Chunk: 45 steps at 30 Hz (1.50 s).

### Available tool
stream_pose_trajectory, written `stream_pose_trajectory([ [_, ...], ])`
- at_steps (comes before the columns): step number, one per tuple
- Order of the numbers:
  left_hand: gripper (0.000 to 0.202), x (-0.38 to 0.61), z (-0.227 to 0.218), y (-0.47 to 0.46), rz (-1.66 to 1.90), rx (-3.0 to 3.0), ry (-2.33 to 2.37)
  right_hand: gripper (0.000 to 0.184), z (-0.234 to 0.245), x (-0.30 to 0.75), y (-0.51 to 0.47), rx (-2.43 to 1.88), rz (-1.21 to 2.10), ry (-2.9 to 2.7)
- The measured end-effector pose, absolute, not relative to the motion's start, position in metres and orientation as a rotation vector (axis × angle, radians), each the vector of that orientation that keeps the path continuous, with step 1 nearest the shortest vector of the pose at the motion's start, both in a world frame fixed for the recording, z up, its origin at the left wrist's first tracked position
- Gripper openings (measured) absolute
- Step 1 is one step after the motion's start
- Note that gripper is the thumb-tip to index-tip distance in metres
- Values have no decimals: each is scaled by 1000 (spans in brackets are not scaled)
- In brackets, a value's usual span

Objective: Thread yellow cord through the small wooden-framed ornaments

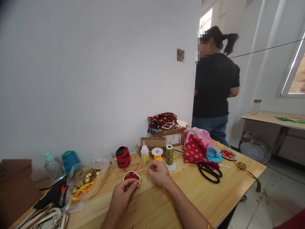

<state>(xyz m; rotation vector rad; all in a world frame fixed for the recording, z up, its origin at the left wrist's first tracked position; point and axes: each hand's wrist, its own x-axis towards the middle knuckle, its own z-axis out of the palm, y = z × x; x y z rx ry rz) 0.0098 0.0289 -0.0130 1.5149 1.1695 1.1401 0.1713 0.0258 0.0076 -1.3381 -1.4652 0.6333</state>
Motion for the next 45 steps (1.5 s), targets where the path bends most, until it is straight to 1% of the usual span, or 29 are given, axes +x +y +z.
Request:
stream_pose_trajectory([
  [3,26,9,-11,28,1170,1472,1165,10,7,174,27,-1352,587,-1442],
  [10,21,10,-13,28,1138,1502,1165,9,2,176,28,-1361,521,-1436],
  [15,27,11,-15,28,1127,1502,1201,9,-2,177,29,-1364,454,-1463],
  [19,27,13,-14,28,1144,1410,1146,9,-3,178,29,-1403,345,-1508],
  [26,28,12,-27,36,1139,1313,1052,11,-5,179,31,-1451,252,-1569],
  [32,27,13,-22,33,1117,1386,1090,14,-1,177,28,-1450,364,-1607],
  [37,25,11,-18,30,1092,1433,1062,30,8,164,14,-1107,504,-1866],
  [41,21,10,-18,30,1069,1460,1027,24,6,157,10,-1024,648,-2027],
  [45,19,10,-18,30,1043,1514,1056,24,5,158,13,-1048,637,-2049],
])
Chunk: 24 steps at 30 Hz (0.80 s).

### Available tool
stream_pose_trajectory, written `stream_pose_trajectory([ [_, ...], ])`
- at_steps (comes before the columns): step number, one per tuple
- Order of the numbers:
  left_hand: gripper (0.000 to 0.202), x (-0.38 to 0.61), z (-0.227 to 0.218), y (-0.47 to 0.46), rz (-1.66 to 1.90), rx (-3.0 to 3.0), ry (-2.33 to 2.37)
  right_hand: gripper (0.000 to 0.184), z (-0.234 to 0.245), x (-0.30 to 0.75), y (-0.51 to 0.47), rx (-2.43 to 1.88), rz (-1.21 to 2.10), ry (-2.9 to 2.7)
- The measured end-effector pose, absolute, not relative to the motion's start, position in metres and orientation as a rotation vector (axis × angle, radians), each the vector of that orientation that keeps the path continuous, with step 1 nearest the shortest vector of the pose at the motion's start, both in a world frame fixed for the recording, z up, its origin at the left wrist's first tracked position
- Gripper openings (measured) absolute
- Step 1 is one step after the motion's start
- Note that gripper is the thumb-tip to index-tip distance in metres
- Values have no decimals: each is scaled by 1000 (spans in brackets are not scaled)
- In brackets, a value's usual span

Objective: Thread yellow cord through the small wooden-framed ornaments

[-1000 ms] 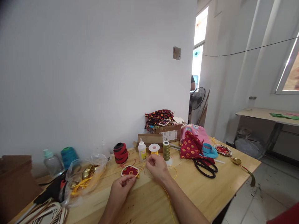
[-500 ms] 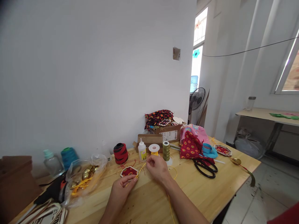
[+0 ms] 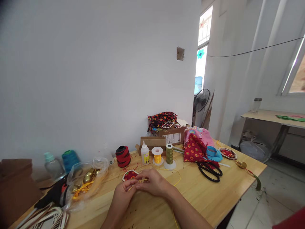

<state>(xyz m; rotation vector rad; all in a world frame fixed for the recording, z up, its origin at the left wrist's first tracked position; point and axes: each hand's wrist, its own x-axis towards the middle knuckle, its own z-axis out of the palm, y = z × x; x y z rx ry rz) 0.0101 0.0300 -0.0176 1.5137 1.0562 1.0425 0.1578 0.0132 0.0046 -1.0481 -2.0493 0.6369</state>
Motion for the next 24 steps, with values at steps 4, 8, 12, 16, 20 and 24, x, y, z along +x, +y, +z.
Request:
stream_pose_trajectory([
  [4,19,11,-19,29,1053,1516,1095,26,4,161,15,-1074,612,-2064],
  [8,22,11,-21,29,1072,1463,1175,24,0,165,17,-1192,530,-2052],
  [12,23,11,-23,30,1078,1437,1162,20,0,167,18,-1250,430,-2036],
  [16,24,11,-21,30,1075,1444,1098,18,3,166,17,-1268,392,-2022],
  [20,26,11,-21,31,1091,1462,1081,17,4,166,16,-1261,397,-1993],
  [24,29,10,-22,32,1112,1462,1074,18,4,165,16,-1252,403,-1966],
])
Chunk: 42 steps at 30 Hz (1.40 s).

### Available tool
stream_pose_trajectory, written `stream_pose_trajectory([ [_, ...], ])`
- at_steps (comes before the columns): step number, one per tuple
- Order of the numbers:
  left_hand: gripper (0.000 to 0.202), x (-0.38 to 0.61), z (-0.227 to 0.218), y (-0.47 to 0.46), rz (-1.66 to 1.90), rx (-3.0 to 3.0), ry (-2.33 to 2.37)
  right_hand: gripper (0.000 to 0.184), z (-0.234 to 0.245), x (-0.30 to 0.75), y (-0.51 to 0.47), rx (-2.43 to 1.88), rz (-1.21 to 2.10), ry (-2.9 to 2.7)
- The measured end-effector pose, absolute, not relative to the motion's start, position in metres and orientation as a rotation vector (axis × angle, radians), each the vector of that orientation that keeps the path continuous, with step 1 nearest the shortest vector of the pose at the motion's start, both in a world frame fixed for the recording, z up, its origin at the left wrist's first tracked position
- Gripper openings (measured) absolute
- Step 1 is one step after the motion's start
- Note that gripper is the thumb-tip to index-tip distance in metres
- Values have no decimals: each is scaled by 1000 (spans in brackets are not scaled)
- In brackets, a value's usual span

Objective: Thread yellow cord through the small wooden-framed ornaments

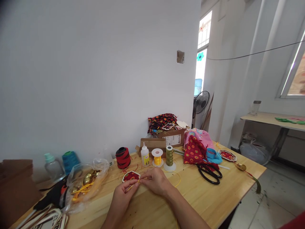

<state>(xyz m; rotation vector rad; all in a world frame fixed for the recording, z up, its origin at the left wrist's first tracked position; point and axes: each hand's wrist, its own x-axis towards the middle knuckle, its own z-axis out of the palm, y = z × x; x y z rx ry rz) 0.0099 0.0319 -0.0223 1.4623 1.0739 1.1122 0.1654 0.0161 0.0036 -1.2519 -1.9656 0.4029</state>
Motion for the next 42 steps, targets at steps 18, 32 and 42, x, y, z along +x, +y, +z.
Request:
stream_pose_trajectory([
  [18,20,8,-16,30,1132,1636,1184,13,3,162,15,-1228,271,-2061],
  [32,24,10,-14,29,1144,1609,1155,14,8,159,11,-1281,218,-2068],
  [42,25,10,-15,28,1175,1596,1154,13,8,160,12,-1216,173,-2073],
])
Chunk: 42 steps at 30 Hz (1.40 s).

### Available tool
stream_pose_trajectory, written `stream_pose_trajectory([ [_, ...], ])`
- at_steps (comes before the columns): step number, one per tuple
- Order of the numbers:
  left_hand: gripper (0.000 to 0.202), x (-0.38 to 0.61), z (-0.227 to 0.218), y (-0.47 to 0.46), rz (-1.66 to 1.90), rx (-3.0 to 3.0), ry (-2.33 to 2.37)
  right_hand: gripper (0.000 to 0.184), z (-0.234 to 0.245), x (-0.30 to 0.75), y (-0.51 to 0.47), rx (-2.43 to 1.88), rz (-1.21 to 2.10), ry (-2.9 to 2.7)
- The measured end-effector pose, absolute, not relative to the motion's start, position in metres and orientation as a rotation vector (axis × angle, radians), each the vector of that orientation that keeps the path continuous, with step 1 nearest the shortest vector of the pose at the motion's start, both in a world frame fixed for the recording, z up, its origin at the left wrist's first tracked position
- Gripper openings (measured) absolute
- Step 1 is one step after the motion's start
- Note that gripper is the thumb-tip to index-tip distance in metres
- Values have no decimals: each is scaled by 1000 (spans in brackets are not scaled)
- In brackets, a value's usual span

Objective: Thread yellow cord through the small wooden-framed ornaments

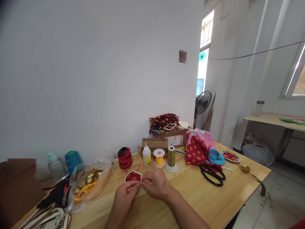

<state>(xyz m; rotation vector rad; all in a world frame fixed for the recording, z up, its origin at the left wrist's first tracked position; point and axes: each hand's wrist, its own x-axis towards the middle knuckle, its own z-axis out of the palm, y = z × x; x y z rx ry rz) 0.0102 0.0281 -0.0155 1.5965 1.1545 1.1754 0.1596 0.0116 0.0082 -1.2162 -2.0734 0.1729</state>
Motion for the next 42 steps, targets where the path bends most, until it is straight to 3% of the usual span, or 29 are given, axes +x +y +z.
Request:
stream_pose_trajectory([
  [32,32,7,-18,29,1162,1569,1285,16,4,161,15,-1193,199,-1965],
  [42,22,7,-12,29,1254,1553,1182,11,5,156,15,-1225,266,-1926],
])
